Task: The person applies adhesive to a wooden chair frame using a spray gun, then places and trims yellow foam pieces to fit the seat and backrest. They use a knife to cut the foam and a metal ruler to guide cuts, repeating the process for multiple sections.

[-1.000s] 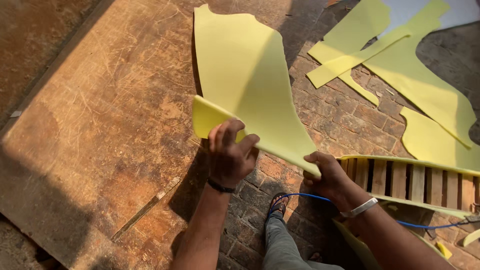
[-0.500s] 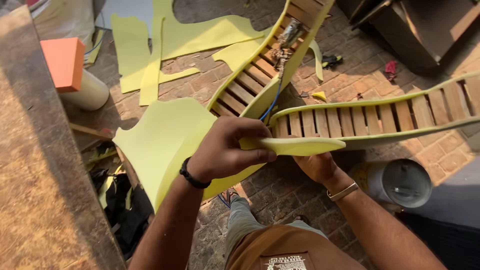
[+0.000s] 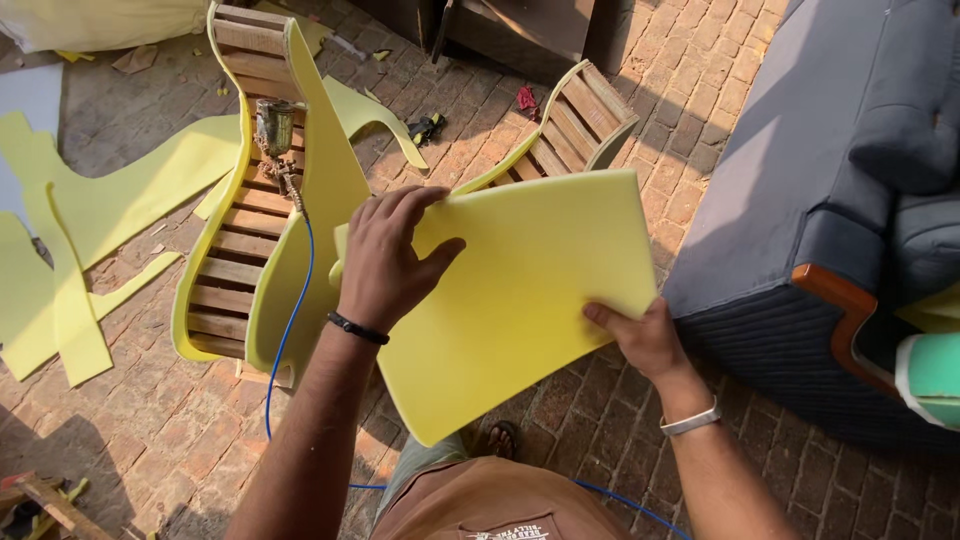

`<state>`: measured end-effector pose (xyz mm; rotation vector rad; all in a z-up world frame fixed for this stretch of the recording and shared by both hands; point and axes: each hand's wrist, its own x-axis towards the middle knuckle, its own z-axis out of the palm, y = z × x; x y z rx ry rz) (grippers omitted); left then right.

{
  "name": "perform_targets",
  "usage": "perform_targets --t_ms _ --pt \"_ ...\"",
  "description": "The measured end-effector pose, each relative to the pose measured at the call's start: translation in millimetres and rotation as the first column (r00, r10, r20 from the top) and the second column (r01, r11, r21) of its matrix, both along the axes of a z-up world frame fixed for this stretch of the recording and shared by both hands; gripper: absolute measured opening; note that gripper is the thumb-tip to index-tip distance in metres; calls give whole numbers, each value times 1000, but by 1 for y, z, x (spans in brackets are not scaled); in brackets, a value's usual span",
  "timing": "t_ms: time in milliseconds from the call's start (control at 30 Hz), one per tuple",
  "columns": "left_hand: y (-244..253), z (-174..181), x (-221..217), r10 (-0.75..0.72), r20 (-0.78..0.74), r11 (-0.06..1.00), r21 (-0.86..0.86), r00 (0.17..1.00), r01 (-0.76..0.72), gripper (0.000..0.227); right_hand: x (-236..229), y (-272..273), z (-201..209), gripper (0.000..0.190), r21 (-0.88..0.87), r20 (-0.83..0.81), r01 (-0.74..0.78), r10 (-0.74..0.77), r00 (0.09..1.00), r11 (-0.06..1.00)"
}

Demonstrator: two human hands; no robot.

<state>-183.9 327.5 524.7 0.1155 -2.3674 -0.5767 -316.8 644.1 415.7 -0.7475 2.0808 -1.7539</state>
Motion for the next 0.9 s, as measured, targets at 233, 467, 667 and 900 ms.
perform_targets --t_ms 233,467,667,900 --pt "9 -144 -76 -358 453 296 884 816 -361 88 -98 61 31 25 94 -66 192 -187 980 977" --pt "74 -244 -221 -352 164 -168 957 921 -235 44 -213 75 48 31 381 -199 303 -243 949 874" --pt "69 -284 -285 -246 34 -387 913 969 -131 33 -285 72 38 25 697 -329 313 -99 939 645" --pt "77 -339 -363 6 190 -456 874 982 -166 36 -355 24 11 36 797 -216 189 -22 976 573"
